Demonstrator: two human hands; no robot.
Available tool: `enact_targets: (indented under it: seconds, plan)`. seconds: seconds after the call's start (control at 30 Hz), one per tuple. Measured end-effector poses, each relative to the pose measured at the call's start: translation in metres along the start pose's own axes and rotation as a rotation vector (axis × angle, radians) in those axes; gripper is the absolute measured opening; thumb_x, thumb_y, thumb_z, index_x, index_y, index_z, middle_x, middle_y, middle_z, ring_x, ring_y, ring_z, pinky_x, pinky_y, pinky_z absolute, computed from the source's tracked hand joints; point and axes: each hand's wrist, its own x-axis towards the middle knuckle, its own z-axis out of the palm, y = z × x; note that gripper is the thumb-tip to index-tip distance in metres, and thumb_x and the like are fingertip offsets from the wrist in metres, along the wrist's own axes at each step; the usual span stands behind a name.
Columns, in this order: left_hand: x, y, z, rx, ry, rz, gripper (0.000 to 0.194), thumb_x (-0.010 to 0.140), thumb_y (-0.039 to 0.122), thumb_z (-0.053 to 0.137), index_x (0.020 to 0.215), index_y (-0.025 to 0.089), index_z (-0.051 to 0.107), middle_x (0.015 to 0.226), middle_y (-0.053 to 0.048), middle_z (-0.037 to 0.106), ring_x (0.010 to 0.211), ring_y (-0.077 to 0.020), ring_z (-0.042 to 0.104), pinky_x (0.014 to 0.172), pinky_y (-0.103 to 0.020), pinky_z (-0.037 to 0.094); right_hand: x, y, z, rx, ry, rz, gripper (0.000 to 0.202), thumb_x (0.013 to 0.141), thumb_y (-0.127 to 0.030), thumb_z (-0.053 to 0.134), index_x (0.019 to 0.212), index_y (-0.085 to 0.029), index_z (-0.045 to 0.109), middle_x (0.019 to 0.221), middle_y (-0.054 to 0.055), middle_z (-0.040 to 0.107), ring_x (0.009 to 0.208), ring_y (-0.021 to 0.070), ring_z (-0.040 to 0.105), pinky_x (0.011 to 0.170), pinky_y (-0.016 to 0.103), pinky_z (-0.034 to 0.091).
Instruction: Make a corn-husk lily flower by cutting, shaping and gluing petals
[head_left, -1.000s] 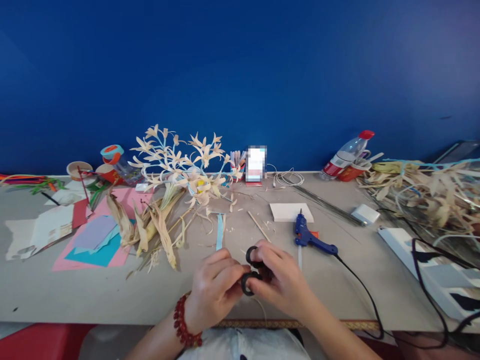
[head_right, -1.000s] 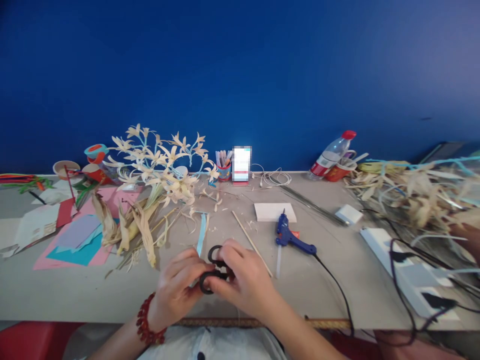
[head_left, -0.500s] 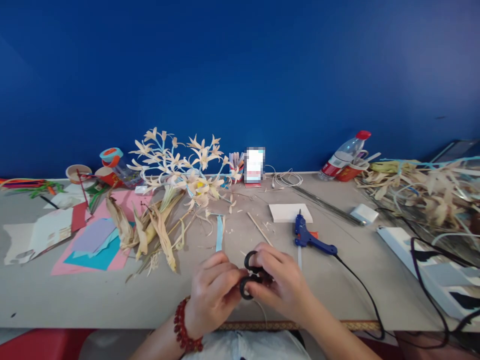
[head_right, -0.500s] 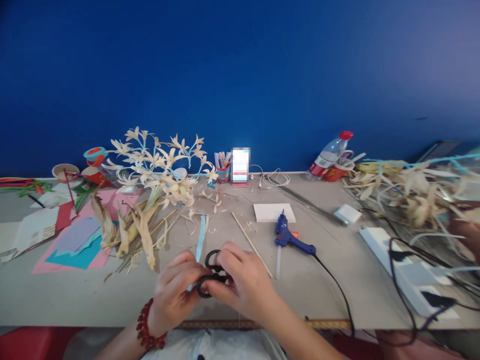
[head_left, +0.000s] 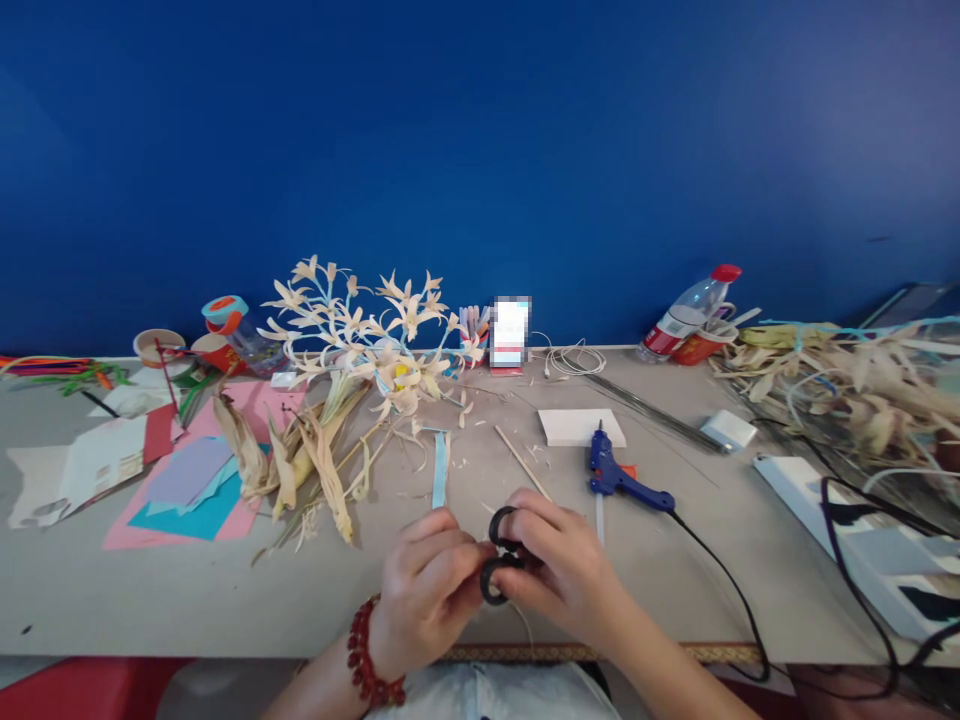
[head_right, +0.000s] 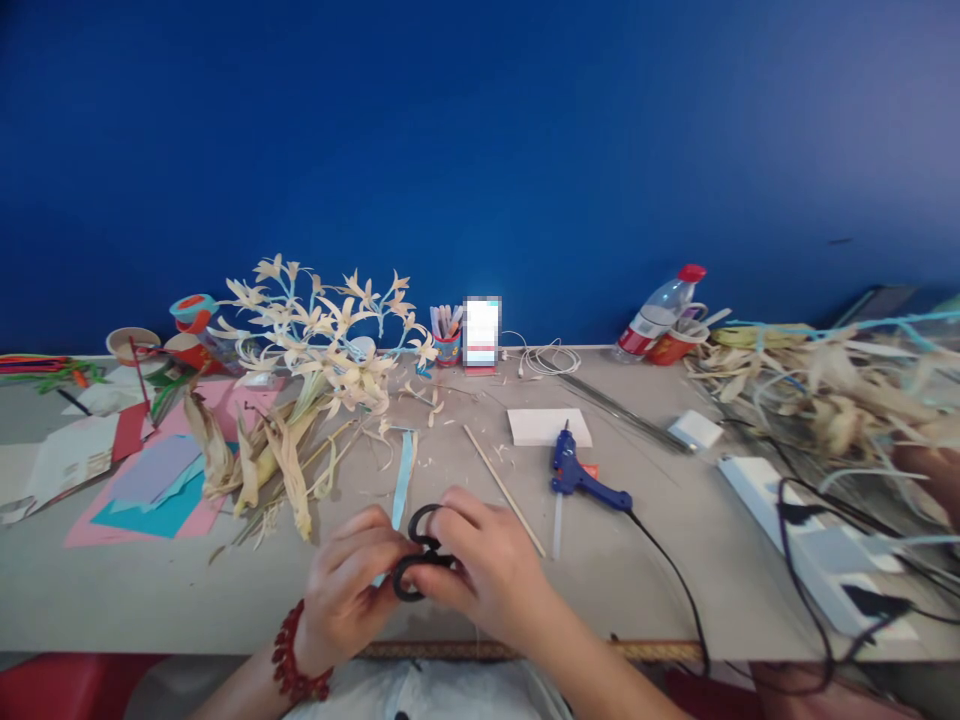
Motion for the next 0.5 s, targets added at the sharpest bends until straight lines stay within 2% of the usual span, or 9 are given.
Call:
enact_targets:
  seconds: [0.27, 0.5]
  plan:
    - [-0.0003, -0.0014, 0.0008, 0.005, 0.018, 0.001, 0.018, 0.085, 0.011, 0.062, 0.102, 0.015, 0.063, 0.075, -0.007, 0.07, 0.065, -0.0166, 0.054, 0.057, -0.028, 0.045, 0.0002, -0.0016, 0.0001, -0.023, -0.017, -0.008, 0.045, 0.098, -0.058, 0.033, 0.083, -0.021, 0.052, 0.075, 0.002, 0.05, 0.06, 0.0144, 0.045, 0.053, 0.024, 0.034]
    - [0.0081, 0.0021, -0.0015, -0.061, 0.011, -0.057, 0.02, 0.084, 0.003, 0.059, 0.097, 0.017, 0.063, 0.073, -0.005, 0.069, 0.064, -0.015, 0.055, 0.059, -0.027, 0.045, 0.0003, -0.0012, -0.0009, -0.045, -0.026, -0.044, 0.047, 0.099, -0.058, 0.028, 0.079, -0.021, 0.049, 0.075, 0.002, 0.049, 0.061, 0.0152, 0.044, 0.053, 0.026, 0.033]
